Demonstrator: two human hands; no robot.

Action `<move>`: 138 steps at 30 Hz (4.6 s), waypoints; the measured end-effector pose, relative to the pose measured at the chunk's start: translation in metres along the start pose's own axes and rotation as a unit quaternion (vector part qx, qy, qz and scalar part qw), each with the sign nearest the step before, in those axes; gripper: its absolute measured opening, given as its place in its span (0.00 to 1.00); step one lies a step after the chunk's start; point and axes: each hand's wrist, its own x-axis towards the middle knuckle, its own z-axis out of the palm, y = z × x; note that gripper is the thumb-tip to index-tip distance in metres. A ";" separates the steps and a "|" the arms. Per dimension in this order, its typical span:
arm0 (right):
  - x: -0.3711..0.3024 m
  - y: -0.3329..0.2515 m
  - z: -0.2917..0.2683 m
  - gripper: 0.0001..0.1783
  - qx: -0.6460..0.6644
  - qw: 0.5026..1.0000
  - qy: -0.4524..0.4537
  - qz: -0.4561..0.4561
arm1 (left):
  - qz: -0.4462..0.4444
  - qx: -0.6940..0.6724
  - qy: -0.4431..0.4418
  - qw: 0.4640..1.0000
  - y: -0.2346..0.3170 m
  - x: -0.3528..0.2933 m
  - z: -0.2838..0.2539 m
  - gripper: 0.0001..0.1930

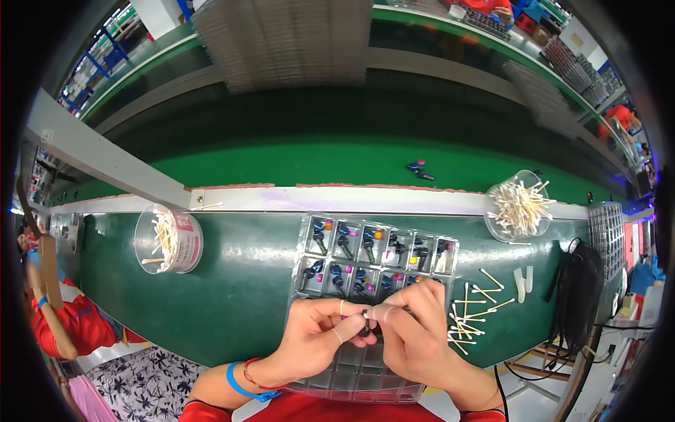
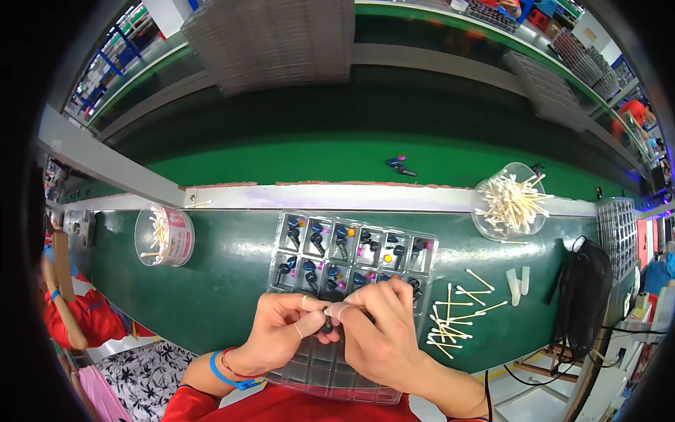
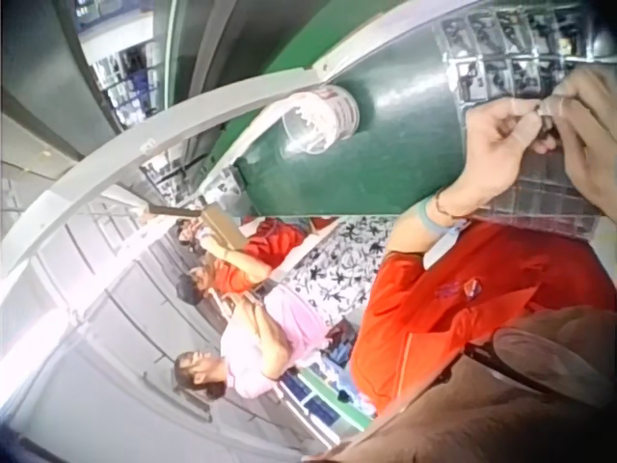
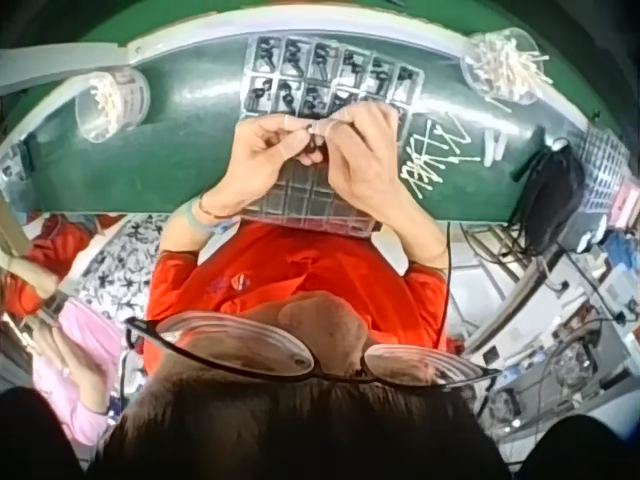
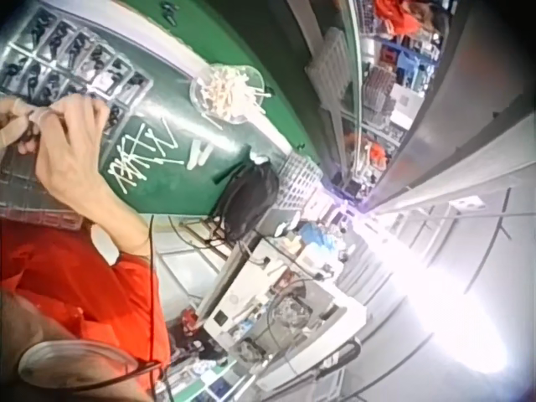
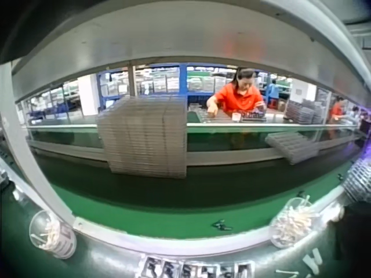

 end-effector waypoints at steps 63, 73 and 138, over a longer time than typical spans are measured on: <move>-0.008 -0.003 -0.017 0.22 -0.003 0.990 0.059 -0.129 | 0.037 -0.100 -0.082 0.991 0.003 -0.012 0.002 0.11; -0.009 -0.010 -0.013 0.15 -0.031 0.987 0.067 -0.140 | 0.069 -0.093 -0.066 0.991 -0.003 -0.011 0.003 0.11; -0.014 -0.015 0.004 0.13 -0.287 0.944 0.086 -0.137 | 0.152 0.031 -0.009 0.988 -0.005 -0.012 0.010 0.11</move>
